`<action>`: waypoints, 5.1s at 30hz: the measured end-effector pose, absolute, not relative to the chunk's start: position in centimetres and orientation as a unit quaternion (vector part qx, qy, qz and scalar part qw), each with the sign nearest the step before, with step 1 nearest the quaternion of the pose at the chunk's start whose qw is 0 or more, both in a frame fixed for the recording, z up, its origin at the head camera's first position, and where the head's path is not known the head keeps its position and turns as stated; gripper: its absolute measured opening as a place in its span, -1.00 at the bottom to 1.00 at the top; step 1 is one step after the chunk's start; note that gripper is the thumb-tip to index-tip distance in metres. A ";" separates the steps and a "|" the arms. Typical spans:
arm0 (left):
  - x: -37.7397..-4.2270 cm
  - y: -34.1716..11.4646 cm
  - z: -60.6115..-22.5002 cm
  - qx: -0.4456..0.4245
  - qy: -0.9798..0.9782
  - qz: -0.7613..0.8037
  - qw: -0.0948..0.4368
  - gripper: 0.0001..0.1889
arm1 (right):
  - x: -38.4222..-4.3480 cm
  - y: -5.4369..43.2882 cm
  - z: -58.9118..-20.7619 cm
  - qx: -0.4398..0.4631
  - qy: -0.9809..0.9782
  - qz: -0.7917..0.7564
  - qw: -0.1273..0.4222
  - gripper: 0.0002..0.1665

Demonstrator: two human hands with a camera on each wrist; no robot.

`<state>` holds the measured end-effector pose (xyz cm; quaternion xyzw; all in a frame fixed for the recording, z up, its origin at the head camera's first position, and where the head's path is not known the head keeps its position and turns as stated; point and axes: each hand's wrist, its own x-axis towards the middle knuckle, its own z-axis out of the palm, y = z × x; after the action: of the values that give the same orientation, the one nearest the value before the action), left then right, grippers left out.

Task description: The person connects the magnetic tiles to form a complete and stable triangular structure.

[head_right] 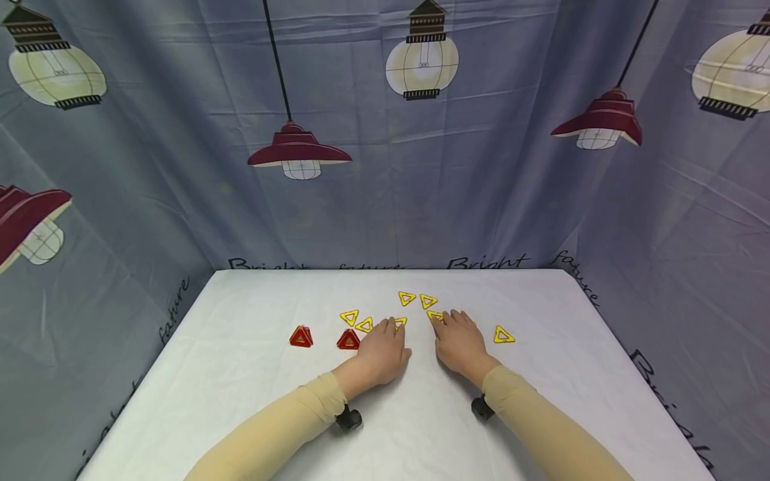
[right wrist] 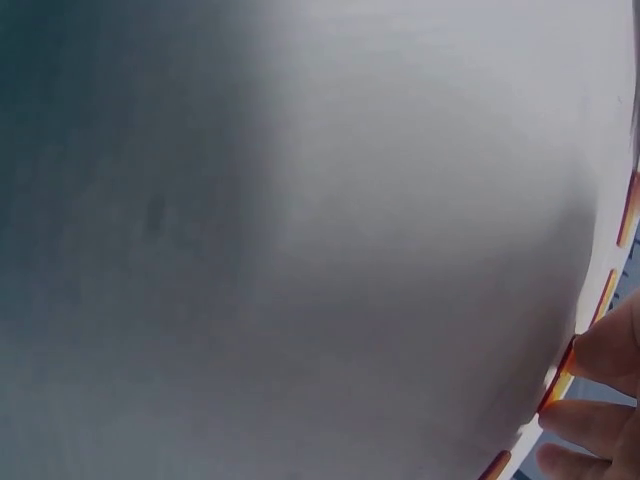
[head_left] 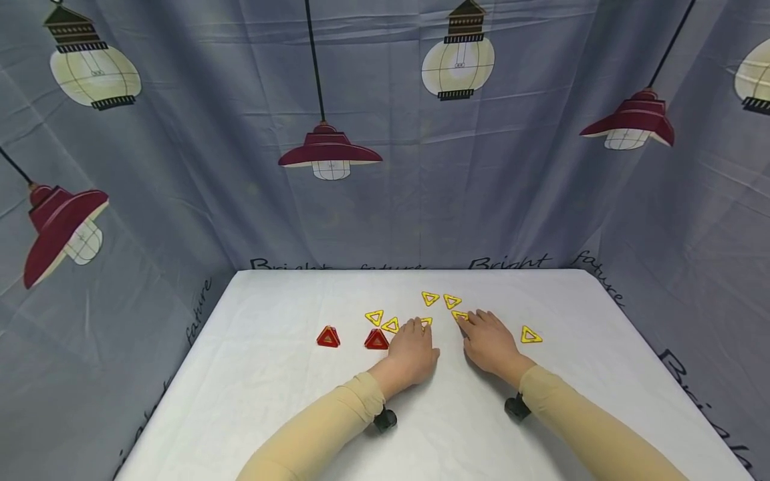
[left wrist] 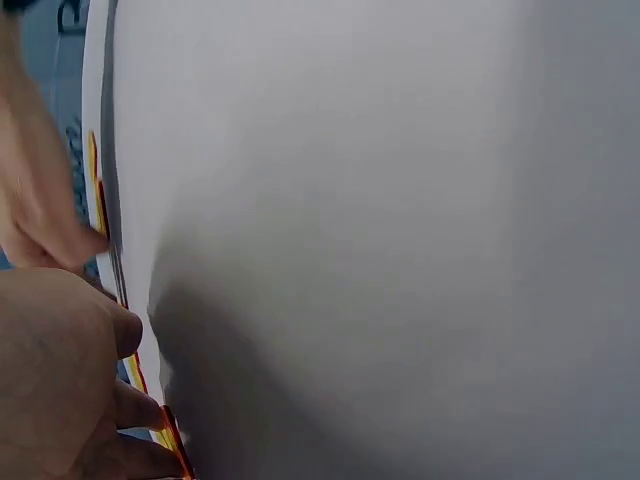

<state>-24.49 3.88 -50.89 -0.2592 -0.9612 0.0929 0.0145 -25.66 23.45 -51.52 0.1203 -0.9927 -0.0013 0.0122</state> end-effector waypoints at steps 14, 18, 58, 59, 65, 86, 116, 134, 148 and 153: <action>-19.1 -0.3 -51.0 -0.365 -0.929 0.053 0.009 -0.37 | -25.8 23.5 -51.8 0.127 -0.992 -0.002 0.022 -0.42; -18.0 -2.3 -50.9 -0.397 -0.917 0.030 -0.010 -0.37 | -25.7 23.6 -51.9 0.123 -0.992 -0.008 0.020 -0.42; -17.2 -10.6 -51.8 -0.553 -0.823 -0.087 0.099 -0.66 | -25.2 23.3 -51.7 0.133 -0.990 -0.016 0.033 -0.43; -17.1 -10.8 -51.8 -0.553 -0.824 -0.082 0.096 -0.64 | -25.2 23.3 -51.7 0.133 -0.990 -0.016 0.034 -0.43; -16.7 -11.6 -51.7 -0.572 -0.814 -0.045 0.088 -0.62 | -25.3 23.4 -51.7 0.133 -0.990 -0.016 0.037 -0.42; -17.7 -11.3 -51.2 -0.573 -0.819 -0.001 0.035 -0.52 | -25.1 23.3 -52.0 0.127 -0.991 -0.012 0.039 -0.42; -18.6 -10.9 -51.7 -0.555 -0.831 -0.023 0.010 -0.55 | -14.5 19.9 -49.3 0.197 -0.980 0.013 -0.020 -0.42; -18.9 -10.4 -51.9 -0.531 -0.846 -0.057 -0.007 -0.50 | -11.8 18.7 -49.3 0.184 -0.982 0.050 -0.013 -0.37; -18.8 -10.4 -51.8 -0.527 -0.847 -0.068 -0.017 -0.52 | -15.2 20.1 -51.6 0.149 -0.970 0.190 0.041 -0.42; -18.8 -10.4 -51.6 -0.524 -0.848 -0.070 -0.021 -0.51 | -15.4 19.9 -51.8 0.159 -0.971 0.172 0.057 -0.47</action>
<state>-18.84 -10.37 -51.63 -0.5244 -0.8483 -0.0702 -0.0208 -15.44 19.90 -51.84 0.1585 -0.9705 0.1724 0.0571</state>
